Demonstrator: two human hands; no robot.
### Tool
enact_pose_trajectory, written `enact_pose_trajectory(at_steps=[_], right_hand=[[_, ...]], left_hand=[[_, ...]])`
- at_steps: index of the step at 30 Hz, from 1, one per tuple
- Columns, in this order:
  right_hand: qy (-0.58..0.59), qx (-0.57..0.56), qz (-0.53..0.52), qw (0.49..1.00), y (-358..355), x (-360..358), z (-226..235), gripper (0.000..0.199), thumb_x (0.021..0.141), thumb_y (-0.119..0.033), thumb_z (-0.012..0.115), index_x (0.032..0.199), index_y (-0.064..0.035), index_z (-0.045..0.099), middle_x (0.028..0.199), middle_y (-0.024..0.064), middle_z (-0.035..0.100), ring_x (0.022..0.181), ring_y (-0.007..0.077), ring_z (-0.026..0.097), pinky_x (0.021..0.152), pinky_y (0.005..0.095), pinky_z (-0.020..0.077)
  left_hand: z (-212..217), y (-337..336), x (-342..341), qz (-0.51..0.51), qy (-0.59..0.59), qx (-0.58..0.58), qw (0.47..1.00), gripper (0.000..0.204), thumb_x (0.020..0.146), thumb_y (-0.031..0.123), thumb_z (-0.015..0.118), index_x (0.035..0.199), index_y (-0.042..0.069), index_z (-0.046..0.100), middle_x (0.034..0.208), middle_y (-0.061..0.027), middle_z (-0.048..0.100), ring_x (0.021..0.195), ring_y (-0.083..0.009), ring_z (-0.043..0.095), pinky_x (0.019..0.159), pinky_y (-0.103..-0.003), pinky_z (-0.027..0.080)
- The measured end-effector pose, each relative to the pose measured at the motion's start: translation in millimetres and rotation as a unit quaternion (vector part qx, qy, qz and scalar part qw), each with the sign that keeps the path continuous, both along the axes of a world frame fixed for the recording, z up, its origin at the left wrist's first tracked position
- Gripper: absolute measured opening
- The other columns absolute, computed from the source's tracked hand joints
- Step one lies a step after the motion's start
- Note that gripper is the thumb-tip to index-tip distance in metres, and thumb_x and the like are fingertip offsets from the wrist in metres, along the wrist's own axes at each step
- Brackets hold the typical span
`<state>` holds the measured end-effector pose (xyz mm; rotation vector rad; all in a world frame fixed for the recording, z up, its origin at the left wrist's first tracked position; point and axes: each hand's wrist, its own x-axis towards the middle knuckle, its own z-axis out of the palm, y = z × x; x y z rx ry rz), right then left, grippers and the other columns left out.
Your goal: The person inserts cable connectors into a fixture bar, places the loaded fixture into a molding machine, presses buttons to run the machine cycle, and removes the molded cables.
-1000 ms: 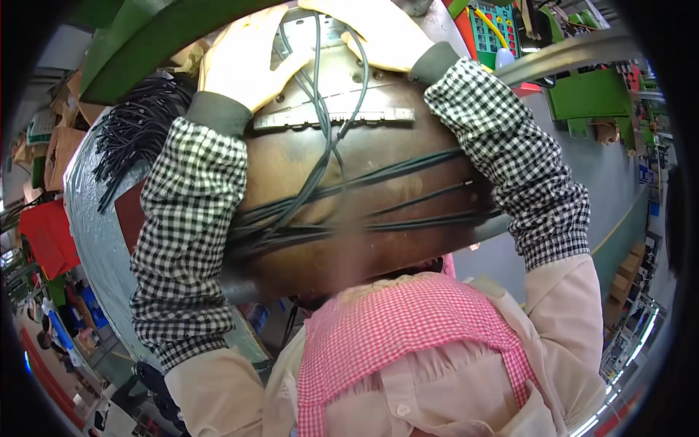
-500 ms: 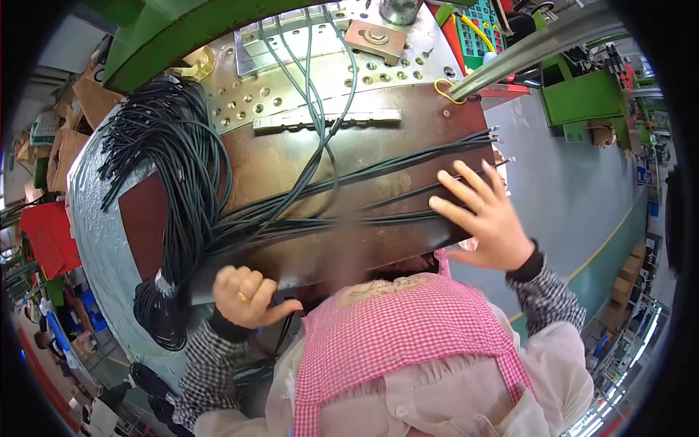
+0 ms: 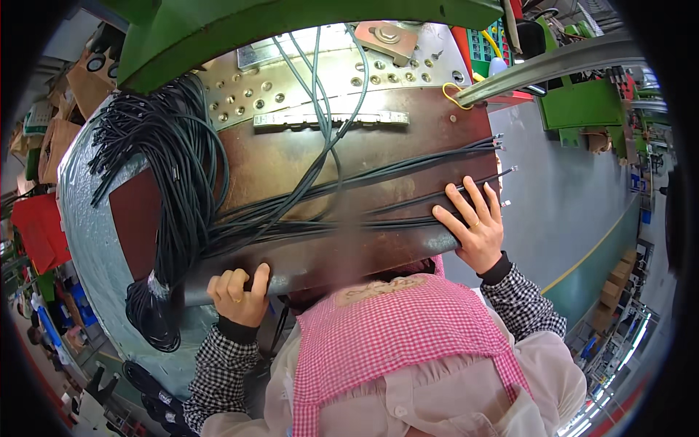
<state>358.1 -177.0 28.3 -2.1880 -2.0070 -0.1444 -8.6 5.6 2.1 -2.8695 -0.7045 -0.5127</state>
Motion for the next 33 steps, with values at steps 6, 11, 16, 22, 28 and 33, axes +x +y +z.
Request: enact_pose_trajectory(at_steps=[6, 11, 16, 22, 28, 33], right_hand=[[0.006, 0.002, 0.000, 1.000, 2, 0, 0, 0.048, 0.074, -0.018, 0.069, 0.120, -0.0295, 0.062, 0.139, 0.0012, 0.050, 0.132, 0.0274, 0.043, 0.107, 0.0492, 0.0310], [0.018, 0.009, 0.003, 1.000, -1, 1, 0, 0.051, 0.073, -0.015, 0.068, 0.121, -0.0292, 0.062, 0.140, 0.0014, 0.049, 0.132, 0.0272, 0.041, 0.108, 0.0496, 0.0291], [0.205, -0.090, 0.062, 0.973, 24, 4, 71, 0.051, 0.071, -0.011, 0.069, 0.121, -0.0182, 0.061, 0.136, 0.0116, 0.049, 0.123, 0.0296, 0.046, 0.106, 0.0495, 0.0277], [0.410, 0.031, 0.426, 0.805, 69, -41, 145, 0.037, 0.071, -0.018, 0.071, 0.107, -0.0121, 0.065, 0.113, 0.0151, 0.060, 0.100, 0.0295, 0.059, 0.091, 0.0487, 0.0410], [0.378, 0.044, 0.453, 0.806, 69, -70, 159, 0.032, 0.072, -0.019, 0.070, 0.103, -0.0106, 0.065, 0.106, 0.0131, 0.059, 0.095, 0.0280, 0.059, 0.087, 0.0458, 0.0418], [0.370, 0.025, 0.462, 0.806, 75, -71, 154, 0.028, 0.072, -0.019, 0.068, 0.098, -0.0092, 0.064, 0.100, 0.0114, 0.058, 0.090, 0.0267, 0.058, 0.084, 0.0434, 0.0424]], left_hand=[[3, -2, 7, 0.025, -0.003, -0.004, 1.000, 0.035, 0.067, 0.006, 0.068, 0.098, 0.022, 0.066, 0.094, -0.0026, 0.042, 0.090, -0.0202, 0.046, 0.080, -0.038, 0.038], [5, -3, 6, 0.021, 0.000, 0.006, 1.000, 0.036, 0.068, 0.005, 0.067, 0.100, 0.022, 0.066, 0.095, -0.0031, 0.043, 0.091, -0.0204, 0.046, 0.080, -0.038, 0.038], [46, 1, 27, 0.018, 0.037, -0.202, 0.979, 0.046, 0.071, 0.024, 0.075, 0.113, 0.012, 0.062, 0.100, -0.0067, 0.047, 0.095, -0.0268, 0.047, 0.081, -0.042, 0.038], [59, 6, 100, -0.145, -0.080, -0.221, 0.961, 0.048, 0.073, 0.008, 0.066, 0.119, -0.001, 0.057, 0.105, -0.0110, 0.057, 0.096, -0.0286, 0.057, 0.086, -0.039, 0.046], [39, -29, 193, -0.146, -0.095, -0.154, 0.973, 0.062, 0.070, 0.012, 0.069, 0.126, -0.004, 0.050, 0.122, -0.0132, 0.050, 0.115, -0.0273, 0.050, 0.094, -0.038, 0.043], [24, -42, 226, -0.126, -0.088, -0.079, 0.985, 0.038, 0.073, 0.015, 0.056, 0.107, -0.002, 0.058, 0.099, -0.0094, 0.052, 0.089, -0.0206, 0.051, 0.076, -0.032, 0.044]])
